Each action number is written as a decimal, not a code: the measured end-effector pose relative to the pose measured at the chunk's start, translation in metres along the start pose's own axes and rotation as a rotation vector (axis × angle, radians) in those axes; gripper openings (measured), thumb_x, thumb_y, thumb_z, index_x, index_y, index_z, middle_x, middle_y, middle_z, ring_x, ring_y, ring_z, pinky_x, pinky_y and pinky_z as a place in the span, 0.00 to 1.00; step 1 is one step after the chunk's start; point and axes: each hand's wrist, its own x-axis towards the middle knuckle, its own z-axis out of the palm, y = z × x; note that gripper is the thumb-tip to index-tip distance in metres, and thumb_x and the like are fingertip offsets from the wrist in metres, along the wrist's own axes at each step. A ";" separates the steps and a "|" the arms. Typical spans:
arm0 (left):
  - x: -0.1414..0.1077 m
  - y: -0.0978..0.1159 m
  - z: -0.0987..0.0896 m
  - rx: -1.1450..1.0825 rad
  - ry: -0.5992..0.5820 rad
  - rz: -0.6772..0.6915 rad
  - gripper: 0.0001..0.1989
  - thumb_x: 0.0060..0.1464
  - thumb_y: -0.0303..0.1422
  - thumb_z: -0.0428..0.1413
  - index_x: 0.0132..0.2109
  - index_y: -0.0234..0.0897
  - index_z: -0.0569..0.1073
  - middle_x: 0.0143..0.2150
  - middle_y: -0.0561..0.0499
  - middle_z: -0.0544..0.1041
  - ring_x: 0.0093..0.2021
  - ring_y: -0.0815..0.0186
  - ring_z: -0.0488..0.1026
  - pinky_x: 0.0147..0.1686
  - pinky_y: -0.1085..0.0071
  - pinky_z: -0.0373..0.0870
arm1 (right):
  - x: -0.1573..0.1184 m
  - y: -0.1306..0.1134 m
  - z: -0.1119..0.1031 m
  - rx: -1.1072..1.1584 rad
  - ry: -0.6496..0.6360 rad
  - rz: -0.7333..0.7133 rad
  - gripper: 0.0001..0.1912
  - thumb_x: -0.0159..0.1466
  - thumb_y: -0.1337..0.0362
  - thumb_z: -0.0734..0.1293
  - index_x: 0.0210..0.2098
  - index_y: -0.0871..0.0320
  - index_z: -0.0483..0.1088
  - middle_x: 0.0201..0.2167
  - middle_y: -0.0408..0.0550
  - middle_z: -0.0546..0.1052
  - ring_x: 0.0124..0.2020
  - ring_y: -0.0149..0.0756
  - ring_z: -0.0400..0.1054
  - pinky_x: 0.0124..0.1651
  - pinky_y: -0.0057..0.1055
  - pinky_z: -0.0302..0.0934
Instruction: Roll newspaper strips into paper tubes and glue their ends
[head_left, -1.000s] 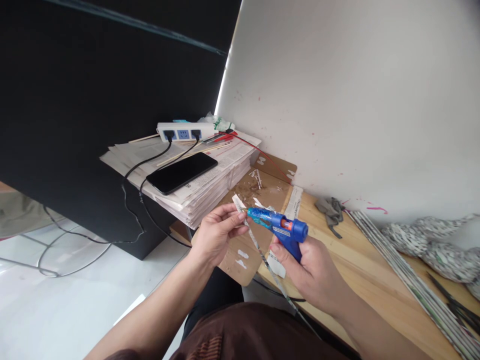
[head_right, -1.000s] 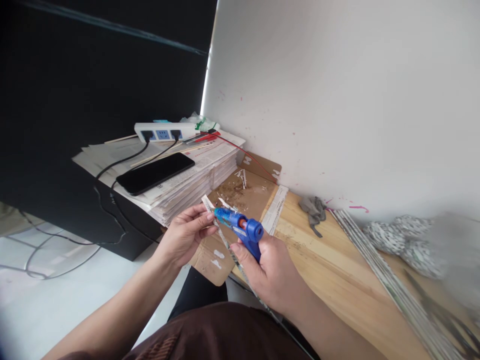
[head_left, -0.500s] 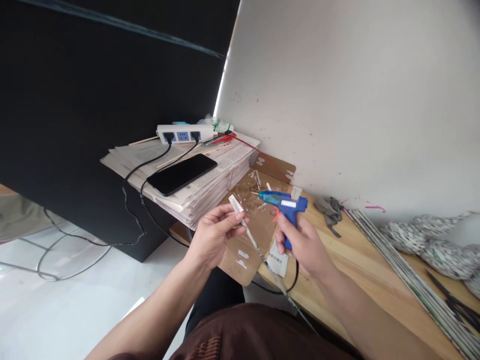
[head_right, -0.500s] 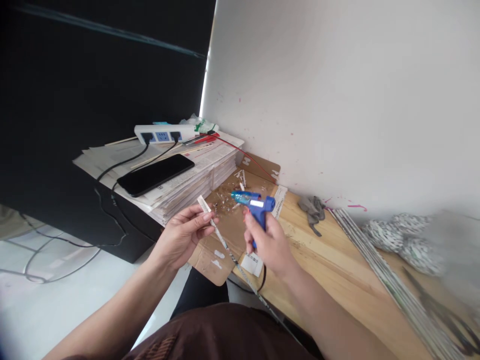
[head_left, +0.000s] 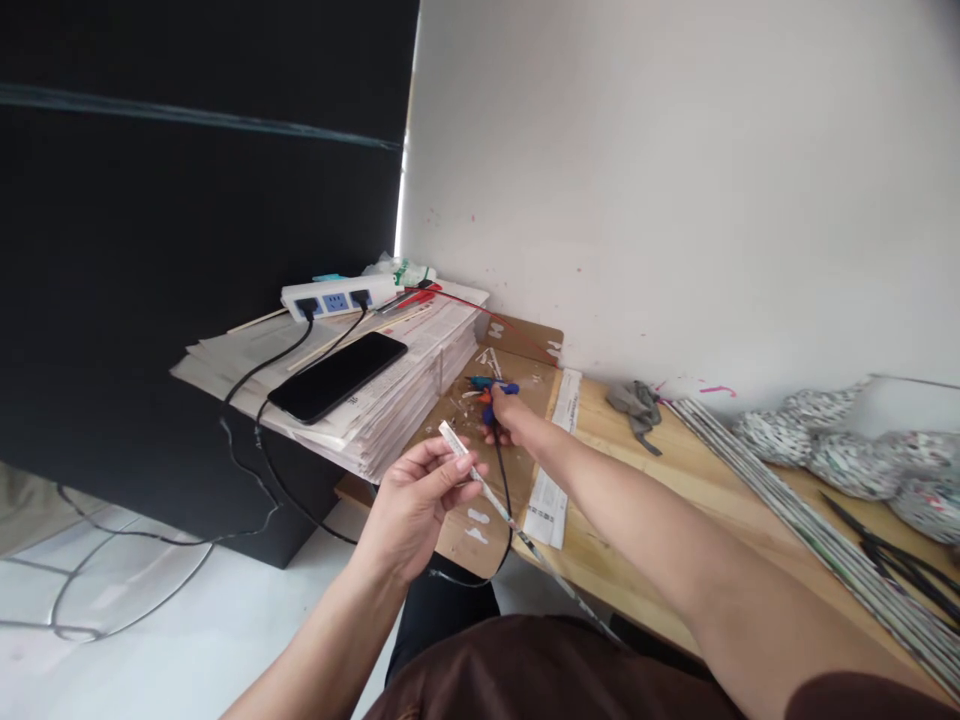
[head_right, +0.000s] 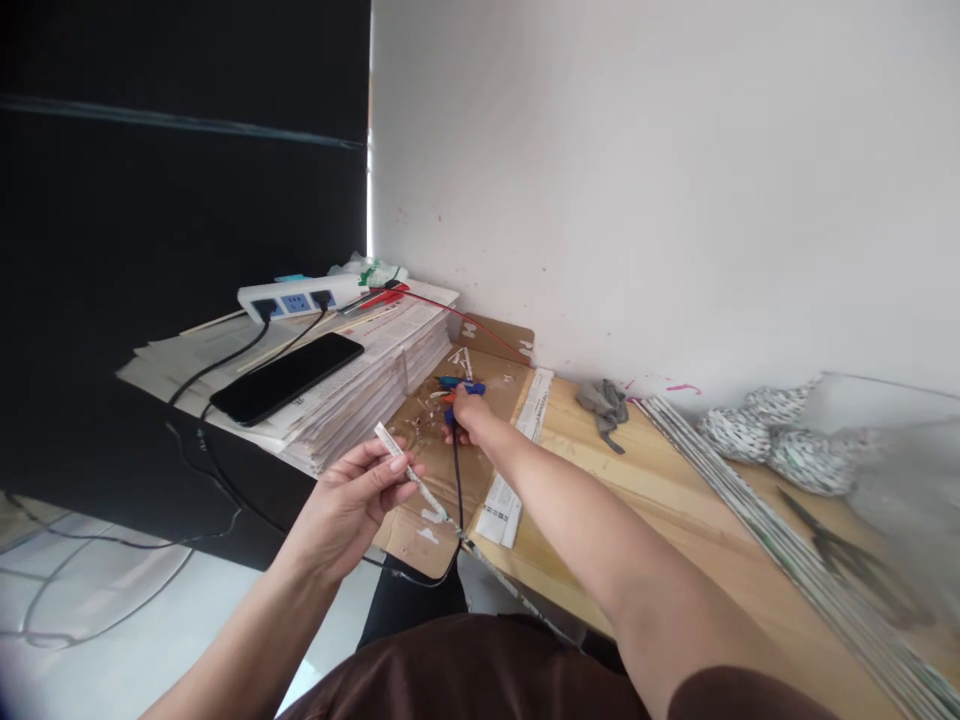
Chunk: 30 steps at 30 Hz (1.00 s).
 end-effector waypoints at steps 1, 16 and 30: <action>0.000 -0.001 0.001 0.002 -0.007 -0.005 0.12 0.42 0.27 0.67 0.36 0.33 0.76 0.32 0.50 0.78 0.35 0.66 0.79 0.31 0.78 0.77 | 0.003 -0.001 0.001 -0.020 0.008 0.018 0.28 0.69 0.45 0.45 0.45 0.63 0.61 0.12 0.43 0.68 0.08 0.32 0.61 0.09 0.21 0.43; 0.012 -0.011 0.012 -0.017 -0.094 -0.035 0.11 0.44 0.28 0.66 0.37 0.32 0.75 0.32 0.50 0.78 0.33 0.70 0.77 0.33 0.78 0.76 | -0.126 0.031 -0.048 -0.299 -0.367 -0.436 0.26 0.64 0.42 0.56 0.35 0.60 0.70 0.29 0.49 0.76 0.27 0.33 0.72 0.30 0.28 0.64; 0.016 -0.024 0.049 0.028 -0.246 -0.180 0.10 0.43 0.25 0.66 0.33 0.32 0.74 0.31 0.50 0.78 0.33 0.69 0.77 0.32 0.80 0.76 | -0.165 0.058 -0.091 0.217 -0.476 -0.209 0.17 0.59 0.52 0.69 0.30 0.61 0.65 0.22 0.40 0.69 0.16 0.22 0.60 0.19 0.21 0.50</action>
